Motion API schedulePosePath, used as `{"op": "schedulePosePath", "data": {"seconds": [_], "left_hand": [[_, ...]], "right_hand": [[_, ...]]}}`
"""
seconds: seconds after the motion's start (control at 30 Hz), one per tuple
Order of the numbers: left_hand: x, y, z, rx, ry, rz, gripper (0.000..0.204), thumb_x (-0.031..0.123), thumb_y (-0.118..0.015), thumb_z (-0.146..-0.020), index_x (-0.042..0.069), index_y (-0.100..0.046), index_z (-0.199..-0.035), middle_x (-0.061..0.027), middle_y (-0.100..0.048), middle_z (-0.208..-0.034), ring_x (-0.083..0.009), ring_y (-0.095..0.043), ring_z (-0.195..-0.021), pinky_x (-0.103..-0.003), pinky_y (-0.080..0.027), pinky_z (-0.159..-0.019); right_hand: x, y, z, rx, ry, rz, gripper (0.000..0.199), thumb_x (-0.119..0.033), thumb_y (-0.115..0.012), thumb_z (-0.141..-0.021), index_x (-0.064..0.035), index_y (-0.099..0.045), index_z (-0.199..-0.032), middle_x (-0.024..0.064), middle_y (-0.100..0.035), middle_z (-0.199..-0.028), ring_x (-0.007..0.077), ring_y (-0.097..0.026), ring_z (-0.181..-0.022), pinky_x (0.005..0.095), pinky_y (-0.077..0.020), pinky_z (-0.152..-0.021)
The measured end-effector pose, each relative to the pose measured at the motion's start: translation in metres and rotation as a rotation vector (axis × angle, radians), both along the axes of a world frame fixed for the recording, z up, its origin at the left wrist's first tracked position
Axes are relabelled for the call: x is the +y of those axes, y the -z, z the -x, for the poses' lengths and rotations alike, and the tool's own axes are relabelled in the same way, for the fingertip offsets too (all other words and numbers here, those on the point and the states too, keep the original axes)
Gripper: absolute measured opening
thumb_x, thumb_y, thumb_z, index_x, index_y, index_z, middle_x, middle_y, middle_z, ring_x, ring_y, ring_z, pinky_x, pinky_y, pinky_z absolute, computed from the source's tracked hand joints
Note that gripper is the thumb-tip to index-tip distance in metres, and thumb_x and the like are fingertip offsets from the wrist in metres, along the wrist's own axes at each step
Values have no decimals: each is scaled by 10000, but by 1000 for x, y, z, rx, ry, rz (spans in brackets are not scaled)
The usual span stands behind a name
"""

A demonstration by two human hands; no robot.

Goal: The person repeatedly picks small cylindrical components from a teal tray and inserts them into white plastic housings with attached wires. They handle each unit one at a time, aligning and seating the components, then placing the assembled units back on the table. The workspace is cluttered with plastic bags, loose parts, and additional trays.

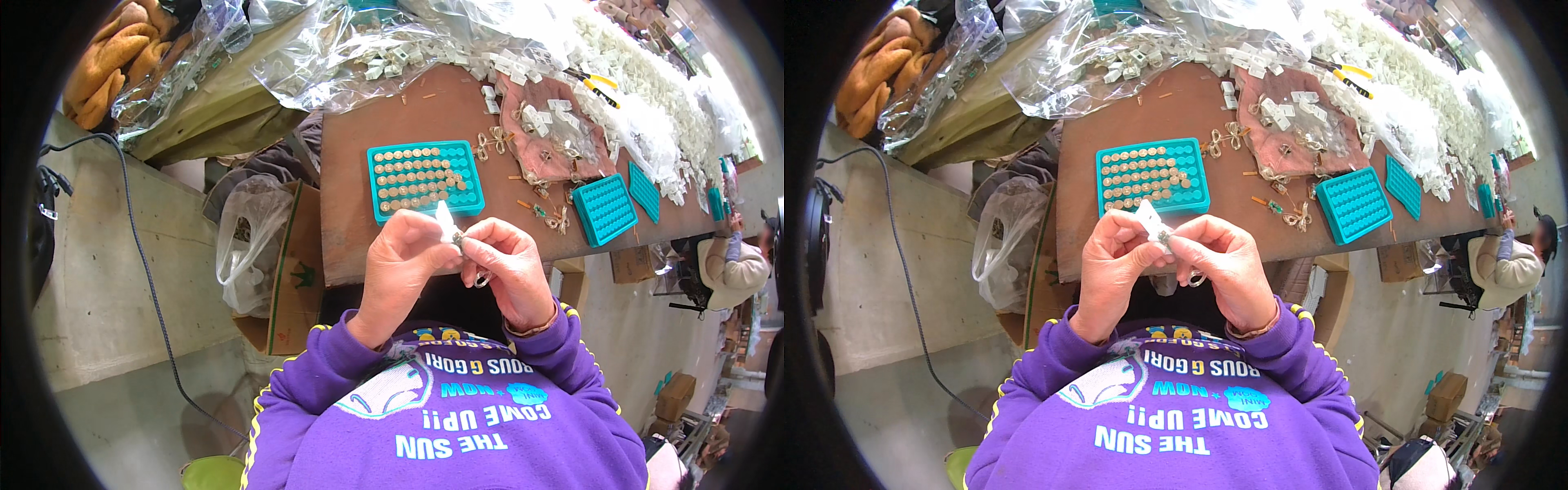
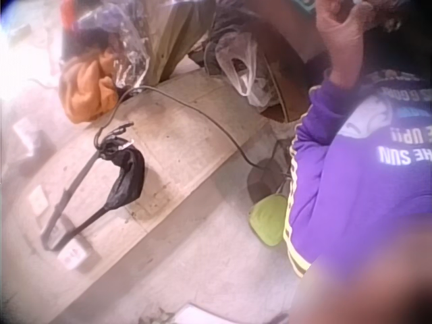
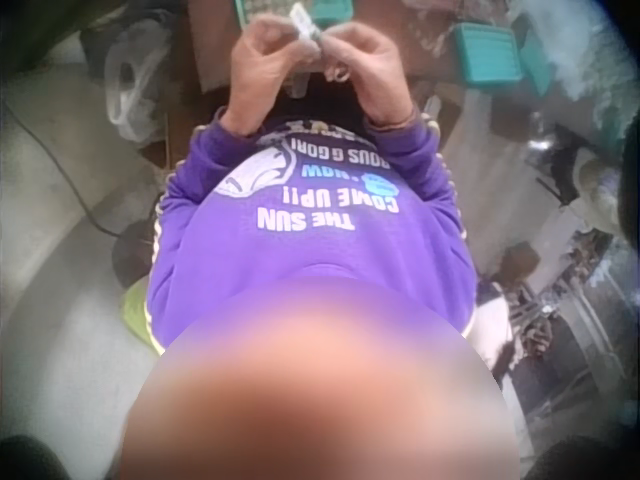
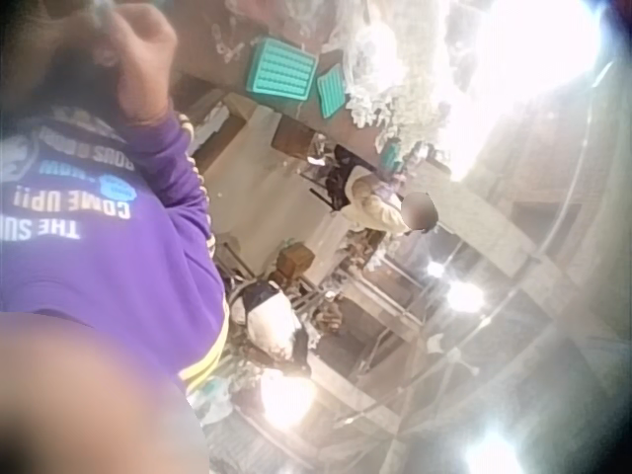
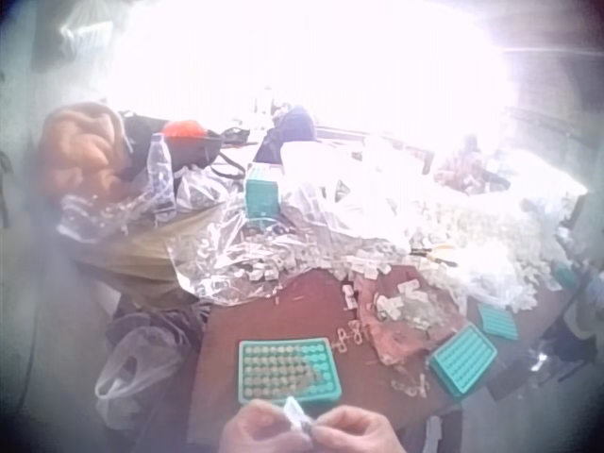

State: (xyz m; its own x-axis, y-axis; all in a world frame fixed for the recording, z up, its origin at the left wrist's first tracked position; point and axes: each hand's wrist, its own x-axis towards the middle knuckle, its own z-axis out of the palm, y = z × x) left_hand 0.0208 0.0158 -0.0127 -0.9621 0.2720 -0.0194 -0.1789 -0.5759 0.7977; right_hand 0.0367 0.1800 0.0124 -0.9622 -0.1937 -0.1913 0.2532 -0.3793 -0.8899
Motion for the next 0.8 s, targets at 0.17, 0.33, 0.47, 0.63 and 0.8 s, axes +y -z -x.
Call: {"op": "schedulePosePath", "data": {"seconds": [0.17,0.33,0.47,0.63,0.8], "left_hand": [[-7,1,3,56,50,77,191,-54,-697,-844,13,-569,-970,-65,-656,-911,-127,-653,-851,-253,-554,-745],[-15,-4,4,170,238,101,222,-13,-735,-828,25,-565,-965,-42,-626,-900,-102,-648,-809,-232,-543,-719],[-7,-6,0,172,231,26,208,-18,-724,-837,16,-568,-971,-43,-626,-892,-111,-652,-806,-233,-542,-710],[3,-6,-3,74,-40,39,132,-55,-694,-844,-4,-609,-931,-78,-677,-878,-129,-661,-830,-250,-540,-740],[3,-1,-3,154,-242,307,141,-35,-737,-805,2,-644,-905,-67,-699,-856,-105,-661,-824,-254,-541,-736]], "right_hand": [[3,-7,-2,110,-26,-259,130,-63,-688,-889,22,-650,-980,68,-677,-870,85,-616,-742,221,-499,-674],[21,-12,11,90,-248,-140,168,-28,-762,-803,-18,-607,-868,22,-633,-875,82,-601,-810,236,-482,-718],[18,-1,15,-42,-301,92,227,-85,-776,-789,-75,-550,-789,26,-634,-870,94,-601,-814,248,-473,-731],[10,-1,7,2,-45,-26,171,-130,-686,-898,-41,-560,-824,50,-654,-830,111,-623,-764,255,-501,-699],[7,-9,-2,515,63,-729,91,-11,-705,-801,31,-654,-864,81,-650,-801,149,-636,-735,252,-520,-695]]}}
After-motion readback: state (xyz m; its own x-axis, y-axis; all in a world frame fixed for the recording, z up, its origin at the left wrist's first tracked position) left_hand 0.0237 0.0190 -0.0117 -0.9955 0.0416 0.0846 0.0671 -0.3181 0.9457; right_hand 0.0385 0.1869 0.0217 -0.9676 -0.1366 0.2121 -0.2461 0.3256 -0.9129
